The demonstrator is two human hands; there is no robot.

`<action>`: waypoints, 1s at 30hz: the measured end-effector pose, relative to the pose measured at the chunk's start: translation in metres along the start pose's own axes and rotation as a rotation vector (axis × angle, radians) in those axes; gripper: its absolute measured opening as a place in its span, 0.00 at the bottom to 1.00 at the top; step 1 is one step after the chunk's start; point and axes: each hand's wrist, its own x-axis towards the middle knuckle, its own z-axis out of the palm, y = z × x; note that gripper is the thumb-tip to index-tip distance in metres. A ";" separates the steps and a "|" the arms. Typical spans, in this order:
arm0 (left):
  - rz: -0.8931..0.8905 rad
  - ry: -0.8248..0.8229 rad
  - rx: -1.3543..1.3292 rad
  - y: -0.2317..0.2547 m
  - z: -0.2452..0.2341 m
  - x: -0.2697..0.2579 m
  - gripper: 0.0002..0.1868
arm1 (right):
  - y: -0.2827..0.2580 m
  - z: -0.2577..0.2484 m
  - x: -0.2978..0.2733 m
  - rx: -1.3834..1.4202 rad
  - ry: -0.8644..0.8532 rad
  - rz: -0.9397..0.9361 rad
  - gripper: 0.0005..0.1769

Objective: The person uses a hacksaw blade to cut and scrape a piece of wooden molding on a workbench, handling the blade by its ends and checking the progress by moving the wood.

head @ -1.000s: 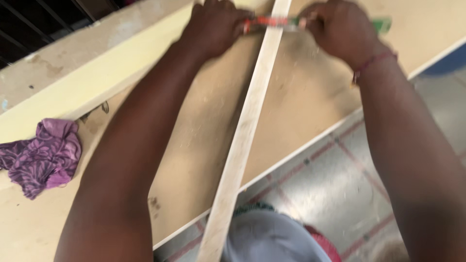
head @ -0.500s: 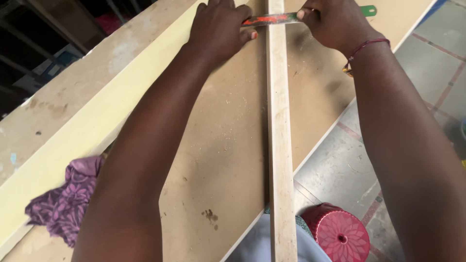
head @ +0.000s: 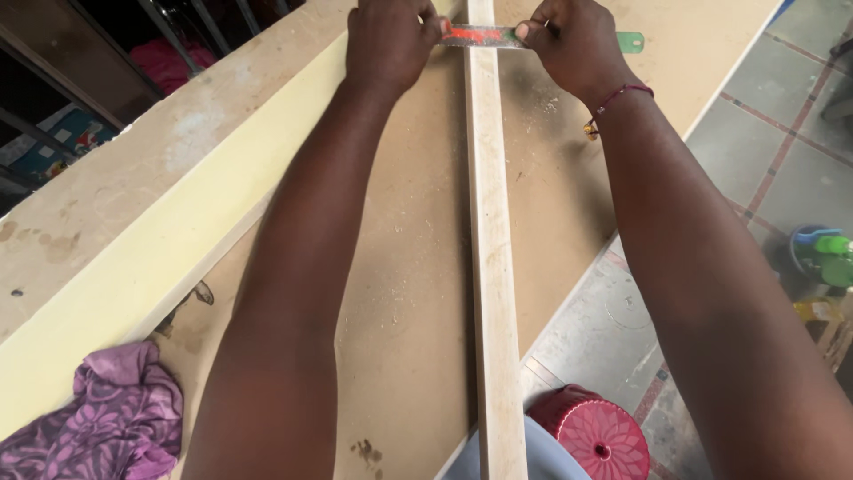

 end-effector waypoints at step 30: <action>-0.143 -0.280 -0.142 -0.009 -0.007 0.002 0.19 | 0.004 -0.002 -0.007 0.047 -0.103 -0.127 0.11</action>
